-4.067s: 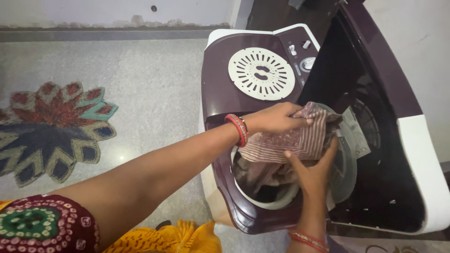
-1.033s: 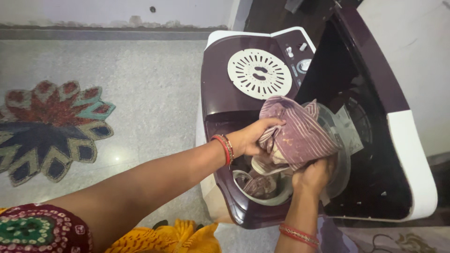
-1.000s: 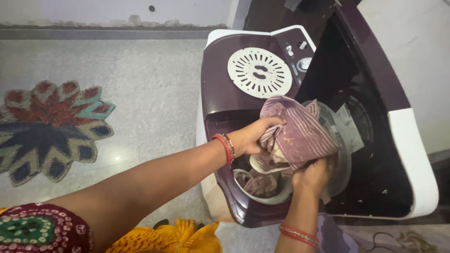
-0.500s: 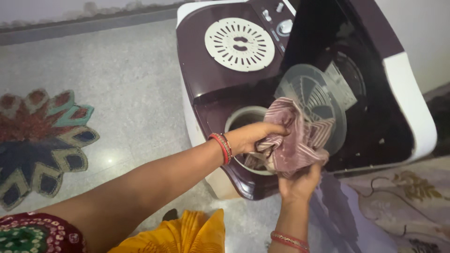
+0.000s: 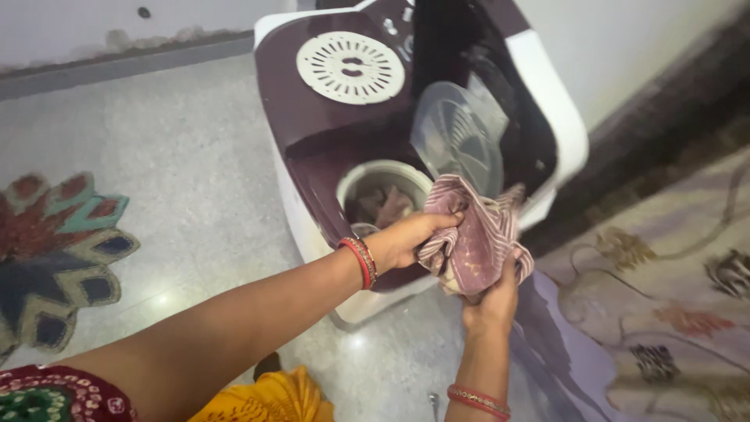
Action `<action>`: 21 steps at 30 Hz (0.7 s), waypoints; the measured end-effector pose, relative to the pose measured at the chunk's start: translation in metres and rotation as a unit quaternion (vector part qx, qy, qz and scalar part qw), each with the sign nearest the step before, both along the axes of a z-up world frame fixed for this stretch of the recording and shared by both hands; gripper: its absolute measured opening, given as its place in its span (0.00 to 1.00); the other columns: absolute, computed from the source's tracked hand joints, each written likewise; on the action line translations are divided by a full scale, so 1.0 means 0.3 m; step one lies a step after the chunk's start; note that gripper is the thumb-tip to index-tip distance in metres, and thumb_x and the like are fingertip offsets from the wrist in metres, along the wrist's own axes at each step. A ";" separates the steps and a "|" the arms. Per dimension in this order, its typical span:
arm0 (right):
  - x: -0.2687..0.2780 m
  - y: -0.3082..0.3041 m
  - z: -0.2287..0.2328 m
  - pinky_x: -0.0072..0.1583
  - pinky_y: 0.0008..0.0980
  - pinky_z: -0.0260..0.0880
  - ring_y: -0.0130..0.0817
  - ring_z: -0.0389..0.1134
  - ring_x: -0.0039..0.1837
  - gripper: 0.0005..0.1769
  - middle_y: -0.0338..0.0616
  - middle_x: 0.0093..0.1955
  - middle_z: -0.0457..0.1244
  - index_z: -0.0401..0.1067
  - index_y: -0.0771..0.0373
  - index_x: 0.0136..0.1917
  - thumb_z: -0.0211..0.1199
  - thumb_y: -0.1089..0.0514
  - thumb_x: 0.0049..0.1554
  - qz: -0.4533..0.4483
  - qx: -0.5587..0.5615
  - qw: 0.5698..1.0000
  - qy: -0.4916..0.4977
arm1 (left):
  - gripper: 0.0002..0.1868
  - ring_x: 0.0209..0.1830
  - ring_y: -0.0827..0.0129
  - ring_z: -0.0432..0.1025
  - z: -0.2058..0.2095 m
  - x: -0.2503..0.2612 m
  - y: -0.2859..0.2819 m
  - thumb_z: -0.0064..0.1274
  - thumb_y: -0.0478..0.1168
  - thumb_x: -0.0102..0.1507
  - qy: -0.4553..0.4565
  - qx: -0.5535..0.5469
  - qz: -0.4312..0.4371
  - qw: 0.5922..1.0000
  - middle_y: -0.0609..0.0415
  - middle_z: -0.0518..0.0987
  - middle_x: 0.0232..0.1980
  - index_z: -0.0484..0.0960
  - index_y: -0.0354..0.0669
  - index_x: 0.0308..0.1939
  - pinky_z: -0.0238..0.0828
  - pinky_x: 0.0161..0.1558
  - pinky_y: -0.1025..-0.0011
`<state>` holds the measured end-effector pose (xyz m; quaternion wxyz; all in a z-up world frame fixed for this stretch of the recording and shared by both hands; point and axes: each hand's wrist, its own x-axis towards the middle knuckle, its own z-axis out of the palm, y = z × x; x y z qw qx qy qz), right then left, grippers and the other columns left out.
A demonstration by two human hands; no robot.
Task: The person unloads wet laundry from a washing machine by hand and places the items onto a nearby chair.
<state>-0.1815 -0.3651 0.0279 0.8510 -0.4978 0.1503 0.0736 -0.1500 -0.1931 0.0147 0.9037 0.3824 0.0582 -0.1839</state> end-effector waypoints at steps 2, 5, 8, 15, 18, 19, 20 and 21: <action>-0.062 -0.107 0.026 0.58 0.52 0.71 0.44 0.68 0.65 0.38 0.42 0.69 0.65 0.63 0.55 0.73 0.48 0.29 0.59 -0.017 -0.002 1.000 0.012 | 0.11 0.32 0.71 0.78 -0.016 -0.031 -0.125 0.52 0.45 0.68 -0.014 -0.029 -0.030 0.999 0.56 0.83 0.38 0.80 0.43 0.49 0.77 0.30 0.68; -0.138 -0.298 0.028 0.60 0.50 0.73 0.44 0.69 0.67 0.39 0.44 0.71 0.65 0.63 0.57 0.74 0.48 0.29 0.61 -0.060 0.002 0.998 -0.002 | 0.12 0.32 0.71 0.78 -0.036 -0.095 -0.324 0.51 0.46 0.70 -0.024 -0.012 -0.039 0.999 0.56 0.83 0.38 0.80 0.42 0.48 0.77 0.30 0.69; -0.247 -0.519 0.021 0.59 0.50 0.75 0.46 0.70 0.67 0.39 0.47 0.70 0.65 0.63 0.59 0.73 0.48 0.30 0.61 -0.116 -0.019 0.993 0.003 | 0.12 0.37 0.72 0.79 -0.041 -0.165 -0.558 0.49 0.45 0.71 0.016 -0.033 -0.065 0.997 0.55 0.83 0.42 0.80 0.41 0.50 0.81 0.38 0.71; -0.510 -1.024 -0.007 0.59 0.49 0.71 0.44 0.68 0.66 0.35 0.44 0.69 0.64 0.61 0.57 0.73 0.44 0.34 0.62 -0.197 -0.021 0.980 -0.004 | 0.15 0.31 0.67 0.77 -0.091 -0.329 -1.089 0.51 0.50 0.73 0.008 -0.085 -0.201 0.976 0.52 0.81 0.37 0.78 0.41 0.44 0.76 0.31 0.65; -0.651 -1.224 -0.032 0.65 0.42 0.72 0.40 0.68 0.69 0.34 0.48 0.71 0.64 0.62 0.64 0.74 0.46 0.38 0.67 -0.230 -0.017 0.969 -0.093 | 0.13 0.35 0.67 0.79 -0.050 -0.426 -1.304 0.47 0.47 0.70 0.067 -0.044 -0.227 0.971 0.53 0.82 0.39 0.78 0.41 0.45 0.81 0.39 0.64; -0.698 -1.287 -0.034 0.65 0.41 0.72 0.39 0.68 0.68 0.33 0.47 0.70 0.64 0.62 0.64 0.73 0.47 0.38 0.66 -0.254 -0.029 0.962 -0.091 | 0.14 0.34 0.67 0.79 -0.038 -0.454 -1.378 0.46 0.48 0.70 0.078 -0.039 -0.250 0.964 0.52 0.83 0.38 0.78 0.41 0.44 0.81 0.38 0.64; -0.742 -1.344 -0.033 0.65 0.41 0.71 0.38 0.68 0.67 0.32 0.46 0.69 0.64 0.61 0.63 0.72 0.47 0.39 0.66 -0.278 -0.041 0.956 -0.089 | 0.14 0.33 0.66 0.79 -0.034 -0.483 -1.449 0.45 0.48 0.69 0.089 -0.033 -0.274 0.957 0.51 0.83 0.38 0.78 0.41 0.44 0.81 0.37 0.64; -0.787 -1.388 -0.035 0.64 0.40 0.71 0.37 0.68 0.67 0.31 0.45 0.68 0.64 0.61 0.62 0.72 0.47 0.40 0.66 -0.300 -0.052 0.949 -0.085 | 0.14 0.32 0.67 0.78 -0.039 -0.512 -1.508 0.46 0.48 0.70 0.058 -0.038 -0.291 0.954 0.52 0.82 0.37 0.78 0.42 0.44 0.80 0.36 0.64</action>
